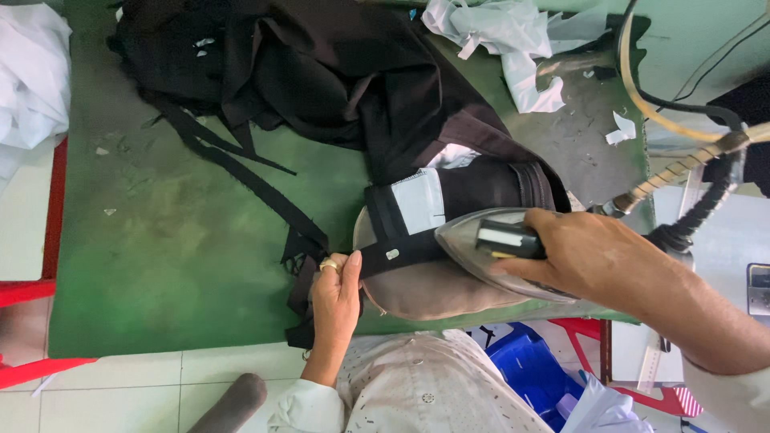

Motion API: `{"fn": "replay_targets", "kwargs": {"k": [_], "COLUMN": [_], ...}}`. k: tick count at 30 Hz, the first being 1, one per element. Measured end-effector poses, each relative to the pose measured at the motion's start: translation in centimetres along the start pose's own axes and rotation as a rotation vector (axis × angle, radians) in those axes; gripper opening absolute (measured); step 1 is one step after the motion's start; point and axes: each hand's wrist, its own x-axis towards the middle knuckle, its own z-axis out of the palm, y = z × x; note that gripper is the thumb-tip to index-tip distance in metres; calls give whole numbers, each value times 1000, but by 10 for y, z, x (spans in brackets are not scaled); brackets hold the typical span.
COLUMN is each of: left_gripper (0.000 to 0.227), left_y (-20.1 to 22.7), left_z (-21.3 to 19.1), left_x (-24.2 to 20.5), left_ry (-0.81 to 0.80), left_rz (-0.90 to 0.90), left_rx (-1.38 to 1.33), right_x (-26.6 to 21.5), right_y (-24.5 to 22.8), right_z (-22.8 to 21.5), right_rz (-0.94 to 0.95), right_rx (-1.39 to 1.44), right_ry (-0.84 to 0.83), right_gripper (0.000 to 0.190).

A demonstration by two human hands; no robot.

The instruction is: The person presses different parts of black trousers on a padded board using an iron and a stone block.

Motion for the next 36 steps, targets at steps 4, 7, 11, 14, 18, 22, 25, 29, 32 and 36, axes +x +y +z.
{"fn": "replay_targets", "kwargs": {"k": [4, 7, 11, 14, 18, 22, 25, 29, 32, 36], "left_gripper": [42, 42, 41, 44, 43, 41, 45, 45, 43, 40], "left_y": [-2, -9, -19, -15, -22, -26, -17, -17, -46, -48], "left_z": [0, 1, 4, 2, 4, 5, 4, 5, 13, 15], "left_x": [-1, 1, 3, 3, 3, 5, 3, 3, 4, 3], "left_ry": [-5, -22, -30, -56, -42, -15, -40, -18, 30, 98], "left_rz": [13, 34, 50, 68, 115, 141, 111, 151, 196, 224], "left_rx": [-22, -48, -32, -87, -138, -94, -133, -119, -75, 10], "right_x": [-2, -5, 0, 11, 30, 35, 34, 43, 60, 68], "right_y": [-3, -13, -21, -21, -18, -22, -28, -26, -18, -8], "right_z": [-12, -35, -51, -52, -47, -57, -68, -64, -50, -42], "right_rz": [148, 287, 320, 276, 202, 211, 207, 189, 144, 86], "right_rx": [79, 320, 384, 395, 334, 360, 389, 410, 400, 449], "right_ry": [-2, 6, 34, 74, 168, 177, 132, 183, 312, 393], "right_gripper": [72, 66, 73, 75, 84, 83, 77, 78, 78, 74]}}
